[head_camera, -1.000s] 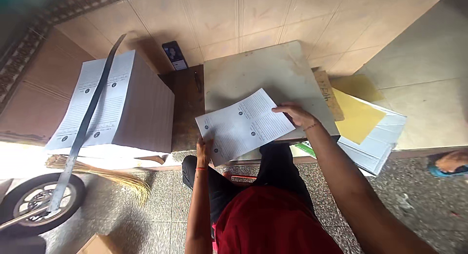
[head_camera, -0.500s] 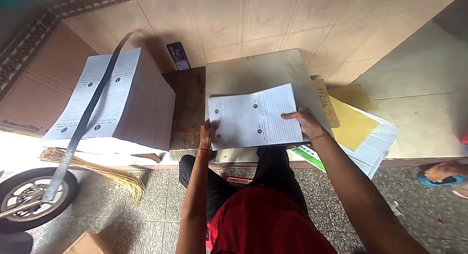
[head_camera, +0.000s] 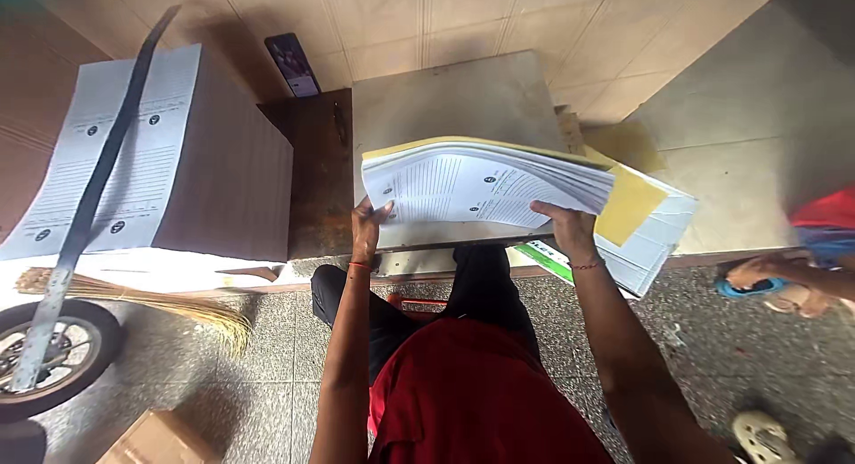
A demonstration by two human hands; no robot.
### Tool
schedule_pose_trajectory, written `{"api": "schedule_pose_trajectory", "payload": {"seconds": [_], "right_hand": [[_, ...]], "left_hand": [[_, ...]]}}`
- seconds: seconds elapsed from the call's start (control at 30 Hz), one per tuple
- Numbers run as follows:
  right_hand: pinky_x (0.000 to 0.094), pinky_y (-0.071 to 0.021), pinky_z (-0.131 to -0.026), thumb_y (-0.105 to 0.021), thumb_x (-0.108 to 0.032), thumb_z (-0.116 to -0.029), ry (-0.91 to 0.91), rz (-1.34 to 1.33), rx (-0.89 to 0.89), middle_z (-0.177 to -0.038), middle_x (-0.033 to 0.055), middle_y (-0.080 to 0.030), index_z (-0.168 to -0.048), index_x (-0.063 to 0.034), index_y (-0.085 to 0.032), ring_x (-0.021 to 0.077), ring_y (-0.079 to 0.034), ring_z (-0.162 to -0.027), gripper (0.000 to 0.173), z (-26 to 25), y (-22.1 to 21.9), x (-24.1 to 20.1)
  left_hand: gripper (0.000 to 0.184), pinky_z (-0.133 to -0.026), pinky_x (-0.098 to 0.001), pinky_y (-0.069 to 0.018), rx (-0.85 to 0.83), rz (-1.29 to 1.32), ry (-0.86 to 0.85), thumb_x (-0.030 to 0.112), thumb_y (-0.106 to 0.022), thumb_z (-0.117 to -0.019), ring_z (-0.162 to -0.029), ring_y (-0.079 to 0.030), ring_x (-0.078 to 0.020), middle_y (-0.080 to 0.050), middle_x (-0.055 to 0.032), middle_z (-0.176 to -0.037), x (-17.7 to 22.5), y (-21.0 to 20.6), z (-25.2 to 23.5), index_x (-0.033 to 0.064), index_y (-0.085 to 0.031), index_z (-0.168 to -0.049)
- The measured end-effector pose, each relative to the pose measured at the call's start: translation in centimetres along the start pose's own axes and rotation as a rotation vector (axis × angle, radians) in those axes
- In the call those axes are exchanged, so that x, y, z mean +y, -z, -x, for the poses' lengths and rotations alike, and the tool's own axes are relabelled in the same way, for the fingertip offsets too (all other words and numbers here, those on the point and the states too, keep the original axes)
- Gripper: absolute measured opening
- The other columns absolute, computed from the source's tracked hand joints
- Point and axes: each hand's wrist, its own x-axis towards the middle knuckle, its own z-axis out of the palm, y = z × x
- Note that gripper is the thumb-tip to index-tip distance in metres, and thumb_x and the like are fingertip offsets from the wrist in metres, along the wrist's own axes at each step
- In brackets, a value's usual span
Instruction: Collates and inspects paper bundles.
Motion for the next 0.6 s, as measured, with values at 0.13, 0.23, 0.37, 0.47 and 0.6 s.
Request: {"api": "schedule_pose_trajectory", "payload": {"seconds": [0.13, 0.23, 0.37, 0.47, 0.6], "right_hand": [[0.0285, -0.0525, -0.106, -0.081, -0.003, -0.0763, 0.062, 0.014, -0.049, -0.125, -0.0013, -0.066, -0.135, -0.0045, -0.053, 0.0044, -0.062, -0.119, 0.065, -0.5, 0.2, -1.7], [0.0288, -0.0531, -0.105, -0.082, -0.005, -0.0751, 0.081, -0.075, -0.005, -0.122, -0.0018, -0.066, -0.133, -0.0023, -0.050, 0.0053, -0.063, -0.117, 0.066, -1.3, -0.4, -3.2], [0.0273, -0.0562, -0.101, -0.080, 0.000, -0.0753, 0.102, -0.171, 0.016, -0.116, -0.0062, -0.068, -0.130, -0.0050, -0.048, 0.0035, -0.066, -0.110, 0.063, -2.2, -1.3, -4.2], [0.0278, -0.0589, -0.097, -0.080, 0.003, -0.0718, 0.126, -0.178, 0.009, -0.113, -0.0069, -0.070, -0.127, -0.0066, -0.048, 0.0041, -0.069, -0.106, 0.065, -2.8, -0.9, -4.3], [0.0274, -0.0592, -0.096, -0.081, 0.000, -0.0706, 0.100, -0.195, 0.029, -0.110, -0.0075, -0.069, -0.125, -0.0074, -0.049, 0.0038, -0.069, -0.104, 0.064, -2.9, -1.2, -3.4]], "left_hand": [[0.038, -0.092, -0.0299, -0.0583, 0.028, 0.059, -0.046, -0.002, -0.070, -0.0870, -0.099, -0.069, -0.0083, -0.072, -0.0051, -0.108, 1.6, -0.5, -2.3, -0.0022, -0.059, -0.123], [0.080, -0.099, -0.0307, -0.0561, 0.117, 0.083, -0.056, 0.003, -0.079, -0.0780, -0.110, -0.067, -0.0100, -0.065, -0.0111, -0.122, 3.6, -1.9, -3.9, -0.0082, -0.035, -0.144], [0.077, -0.093, -0.0318, -0.0585, 0.155, 0.115, -0.157, 0.004, -0.084, -0.0734, -0.105, -0.067, -0.0126, -0.064, -0.0106, -0.119, 3.8, -2.9, -4.9, -0.0020, -0.040, -0.137], [0.093, -0.096, -0.0313, -0.0564, 0.151, 0.087, -0.192, 0.010, -0.087, -0.0687, -0.114, -0.062, -0.0135, -0.053, -0.0144, -0.133, 3.6, -2.0, -5.4, 0.0013, -0.033, -0.143], [0.079, -0.092, -0.0304, -0.0593, 0.129, 0.141, -0.098, -0.002, -0.085, -0.0688, -0.102, -0.069, -0.0103, -0.068, -0.0088, -0.115, 3.4, -2.7, -4.9, -0.0026, -0.045, -0.138]]}}
